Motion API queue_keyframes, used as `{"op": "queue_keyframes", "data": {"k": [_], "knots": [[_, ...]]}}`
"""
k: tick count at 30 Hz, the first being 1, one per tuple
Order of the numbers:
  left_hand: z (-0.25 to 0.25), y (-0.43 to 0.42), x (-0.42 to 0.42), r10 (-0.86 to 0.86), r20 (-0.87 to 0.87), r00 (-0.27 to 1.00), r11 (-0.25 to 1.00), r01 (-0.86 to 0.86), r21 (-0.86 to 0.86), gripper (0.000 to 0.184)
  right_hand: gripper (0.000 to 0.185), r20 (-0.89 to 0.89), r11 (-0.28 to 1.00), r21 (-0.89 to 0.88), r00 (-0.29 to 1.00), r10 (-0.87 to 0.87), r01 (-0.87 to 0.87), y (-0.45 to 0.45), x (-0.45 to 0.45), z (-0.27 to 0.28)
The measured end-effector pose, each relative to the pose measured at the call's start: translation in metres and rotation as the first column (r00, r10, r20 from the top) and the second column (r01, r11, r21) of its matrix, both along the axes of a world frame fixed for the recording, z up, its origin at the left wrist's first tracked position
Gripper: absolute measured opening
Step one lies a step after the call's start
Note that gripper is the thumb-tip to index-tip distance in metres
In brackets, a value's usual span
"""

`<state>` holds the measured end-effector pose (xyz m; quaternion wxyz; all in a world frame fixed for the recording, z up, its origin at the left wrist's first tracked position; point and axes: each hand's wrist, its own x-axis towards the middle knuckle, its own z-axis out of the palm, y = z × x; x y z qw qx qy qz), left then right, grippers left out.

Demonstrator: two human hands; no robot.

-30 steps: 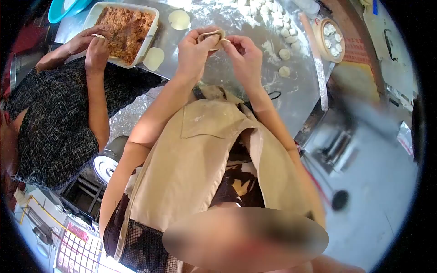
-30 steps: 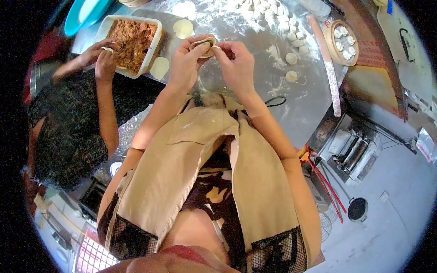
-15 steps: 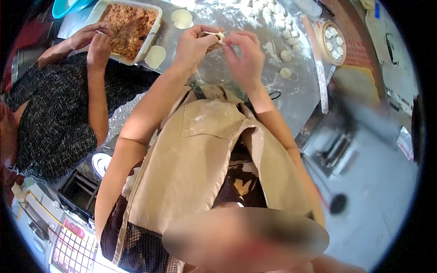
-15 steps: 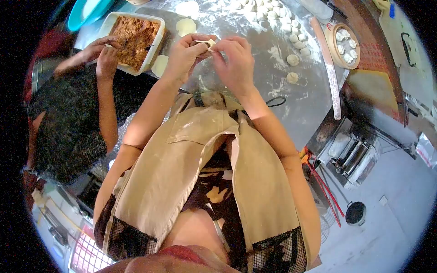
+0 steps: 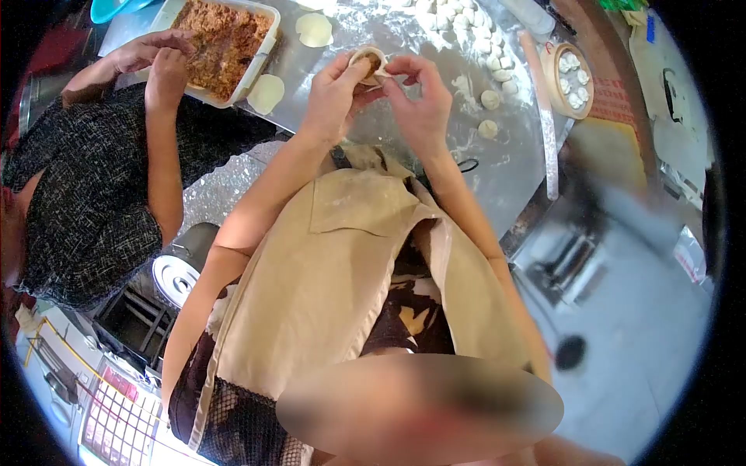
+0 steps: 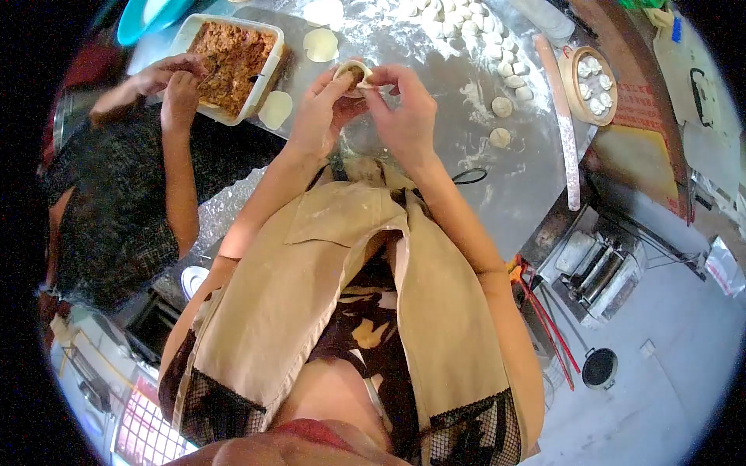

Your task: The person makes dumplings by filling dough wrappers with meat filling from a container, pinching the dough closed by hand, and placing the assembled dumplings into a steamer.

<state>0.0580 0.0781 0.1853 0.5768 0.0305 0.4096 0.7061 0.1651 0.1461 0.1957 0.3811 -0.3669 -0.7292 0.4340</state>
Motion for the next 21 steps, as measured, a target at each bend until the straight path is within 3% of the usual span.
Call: {"op": "queue_keyframes", "data": {"k": [3, 5, 14, 18, 21], "knots": [[0.001, 0.001, -0.002, -0.013, -0.115, 0.993, 1.0, 0.011, -0.015, 0.025, 0.015, 0.042, 1.0, 0.023, 0.999, 0.018, -0.019, 0.006, 0.0, -0.002], [-0.001, 0.002, -0.004, -0.013, -0.169, 0.985, 1.0, 0.008, -0.027, 0.027, 0.019, 0.109, 0.987, 0.091, 0.986, 0.123, -0.133, 0.009, 0.001, -0.006], [0.005, 0.008, -0.009, -0.049, -0.327, 0.944, 0.99, 0.002, -0.141, 0.026, 0.01, 0.033, 0.977, 0.173, 0.992, 0.12, -0.123, 0.001, -0.001, -0.009], [0.005, 0.005, -0.013, -0.056, -0.278, 0.959, 0.993, 0.025, -0.112, 0.03, 0.011, 0.046, 0.989, 0.125, 0.996, 0.072, -0.077, 0.002, 0.0, -0.001], [0.008, 0.004, -0.013, -0.01, -0.139, 0.99, 1.0, 0.01, -0.001, 0.03, 0.014, 0.092, 0.989, 0.114, 0.993, 0.08, -0.09, 0.004, 0.002, 0.002]]}}
